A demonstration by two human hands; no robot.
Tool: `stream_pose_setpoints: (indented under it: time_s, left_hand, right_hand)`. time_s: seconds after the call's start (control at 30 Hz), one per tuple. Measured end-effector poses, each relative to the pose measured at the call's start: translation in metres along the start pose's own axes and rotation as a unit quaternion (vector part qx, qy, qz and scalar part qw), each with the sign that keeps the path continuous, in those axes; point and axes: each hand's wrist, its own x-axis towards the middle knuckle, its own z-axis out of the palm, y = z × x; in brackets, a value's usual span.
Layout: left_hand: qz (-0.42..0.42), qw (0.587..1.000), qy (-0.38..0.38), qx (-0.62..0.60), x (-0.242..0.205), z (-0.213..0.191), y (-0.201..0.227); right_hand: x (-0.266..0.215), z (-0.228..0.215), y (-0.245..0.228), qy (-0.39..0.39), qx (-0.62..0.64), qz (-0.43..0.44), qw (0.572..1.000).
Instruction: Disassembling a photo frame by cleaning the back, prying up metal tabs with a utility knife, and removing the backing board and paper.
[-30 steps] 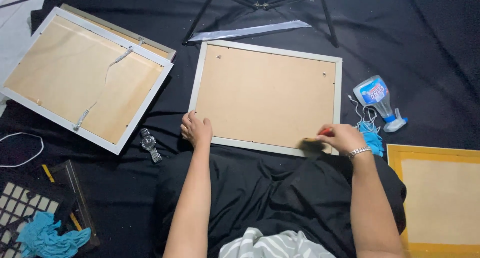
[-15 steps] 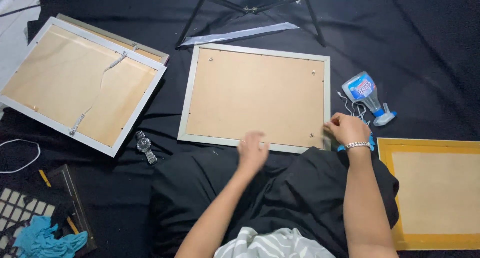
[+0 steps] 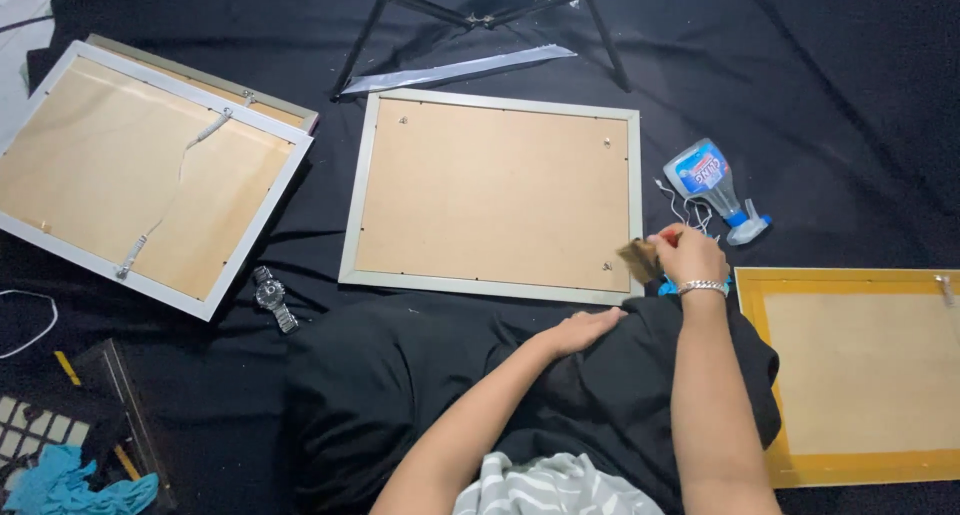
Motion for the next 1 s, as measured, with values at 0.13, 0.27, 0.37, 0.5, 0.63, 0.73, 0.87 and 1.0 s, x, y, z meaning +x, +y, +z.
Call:
stream_pose_setpoints:
  time_s: [0.13, 0.27, 0.37, 0.5, 0.63, 0.73, 0.87, 1.0]
  left_hand:
    - [-0.060, 0.997, -0.045, -0.011, 0.014, 0.008, 0.001]
    - [-0.092, 0.994, -0.055, -0.016, 0.017, 0.011, 0.007]
    - [-0.101, 0.994, -0.031, 0.010, 0.029, 0.013, 0.000]
    - [-0.093, 0.995, -0.030, -0.025, 0.002, 0.005, 0.019]
    - [-0.075, 0.997, 0.016, 0.000, -0.053, -0.031, 0.059]
    - [-0.065, 0.993, 0.082, 0.056, -0.083, -0.060, 0.053]
    - [-0.116, 0.965, 0.196, 0.128, -0.096, -0.100, 0.021]
    - [-0.094, 0.939, 0.292, 0.153, -0.108, -0.112, -0.001]
  right_hand:
    - [-0.013, -0.020, -0.009, 0.065, 0.014, 0.023, 0.998]
    - [-0.028, -0.051, -0.029, 0.055, 0.061, -0.002, 0.997]
    - [-0.017, -0.049, -0.039, 0.072, 0.052, 0.009, 0.996]
    - [0.002, -0.025, -0.037, 0.045, 0.022, -0.001, 0.999]
    - [0.027, 0.002, -0.021, 0.042, -0.018, 0.013, 0.999]
    - [0.022, -0.004, -0.027, 0.089, 0.043, 0.017, 0.995]
    - [0.028, -0.004, -0.029, 0.126, 0.052, 0.023, 0.990]
    - [0.040, 0.023, -0.025, 0.112, 0.038, 0.018, 0.993]
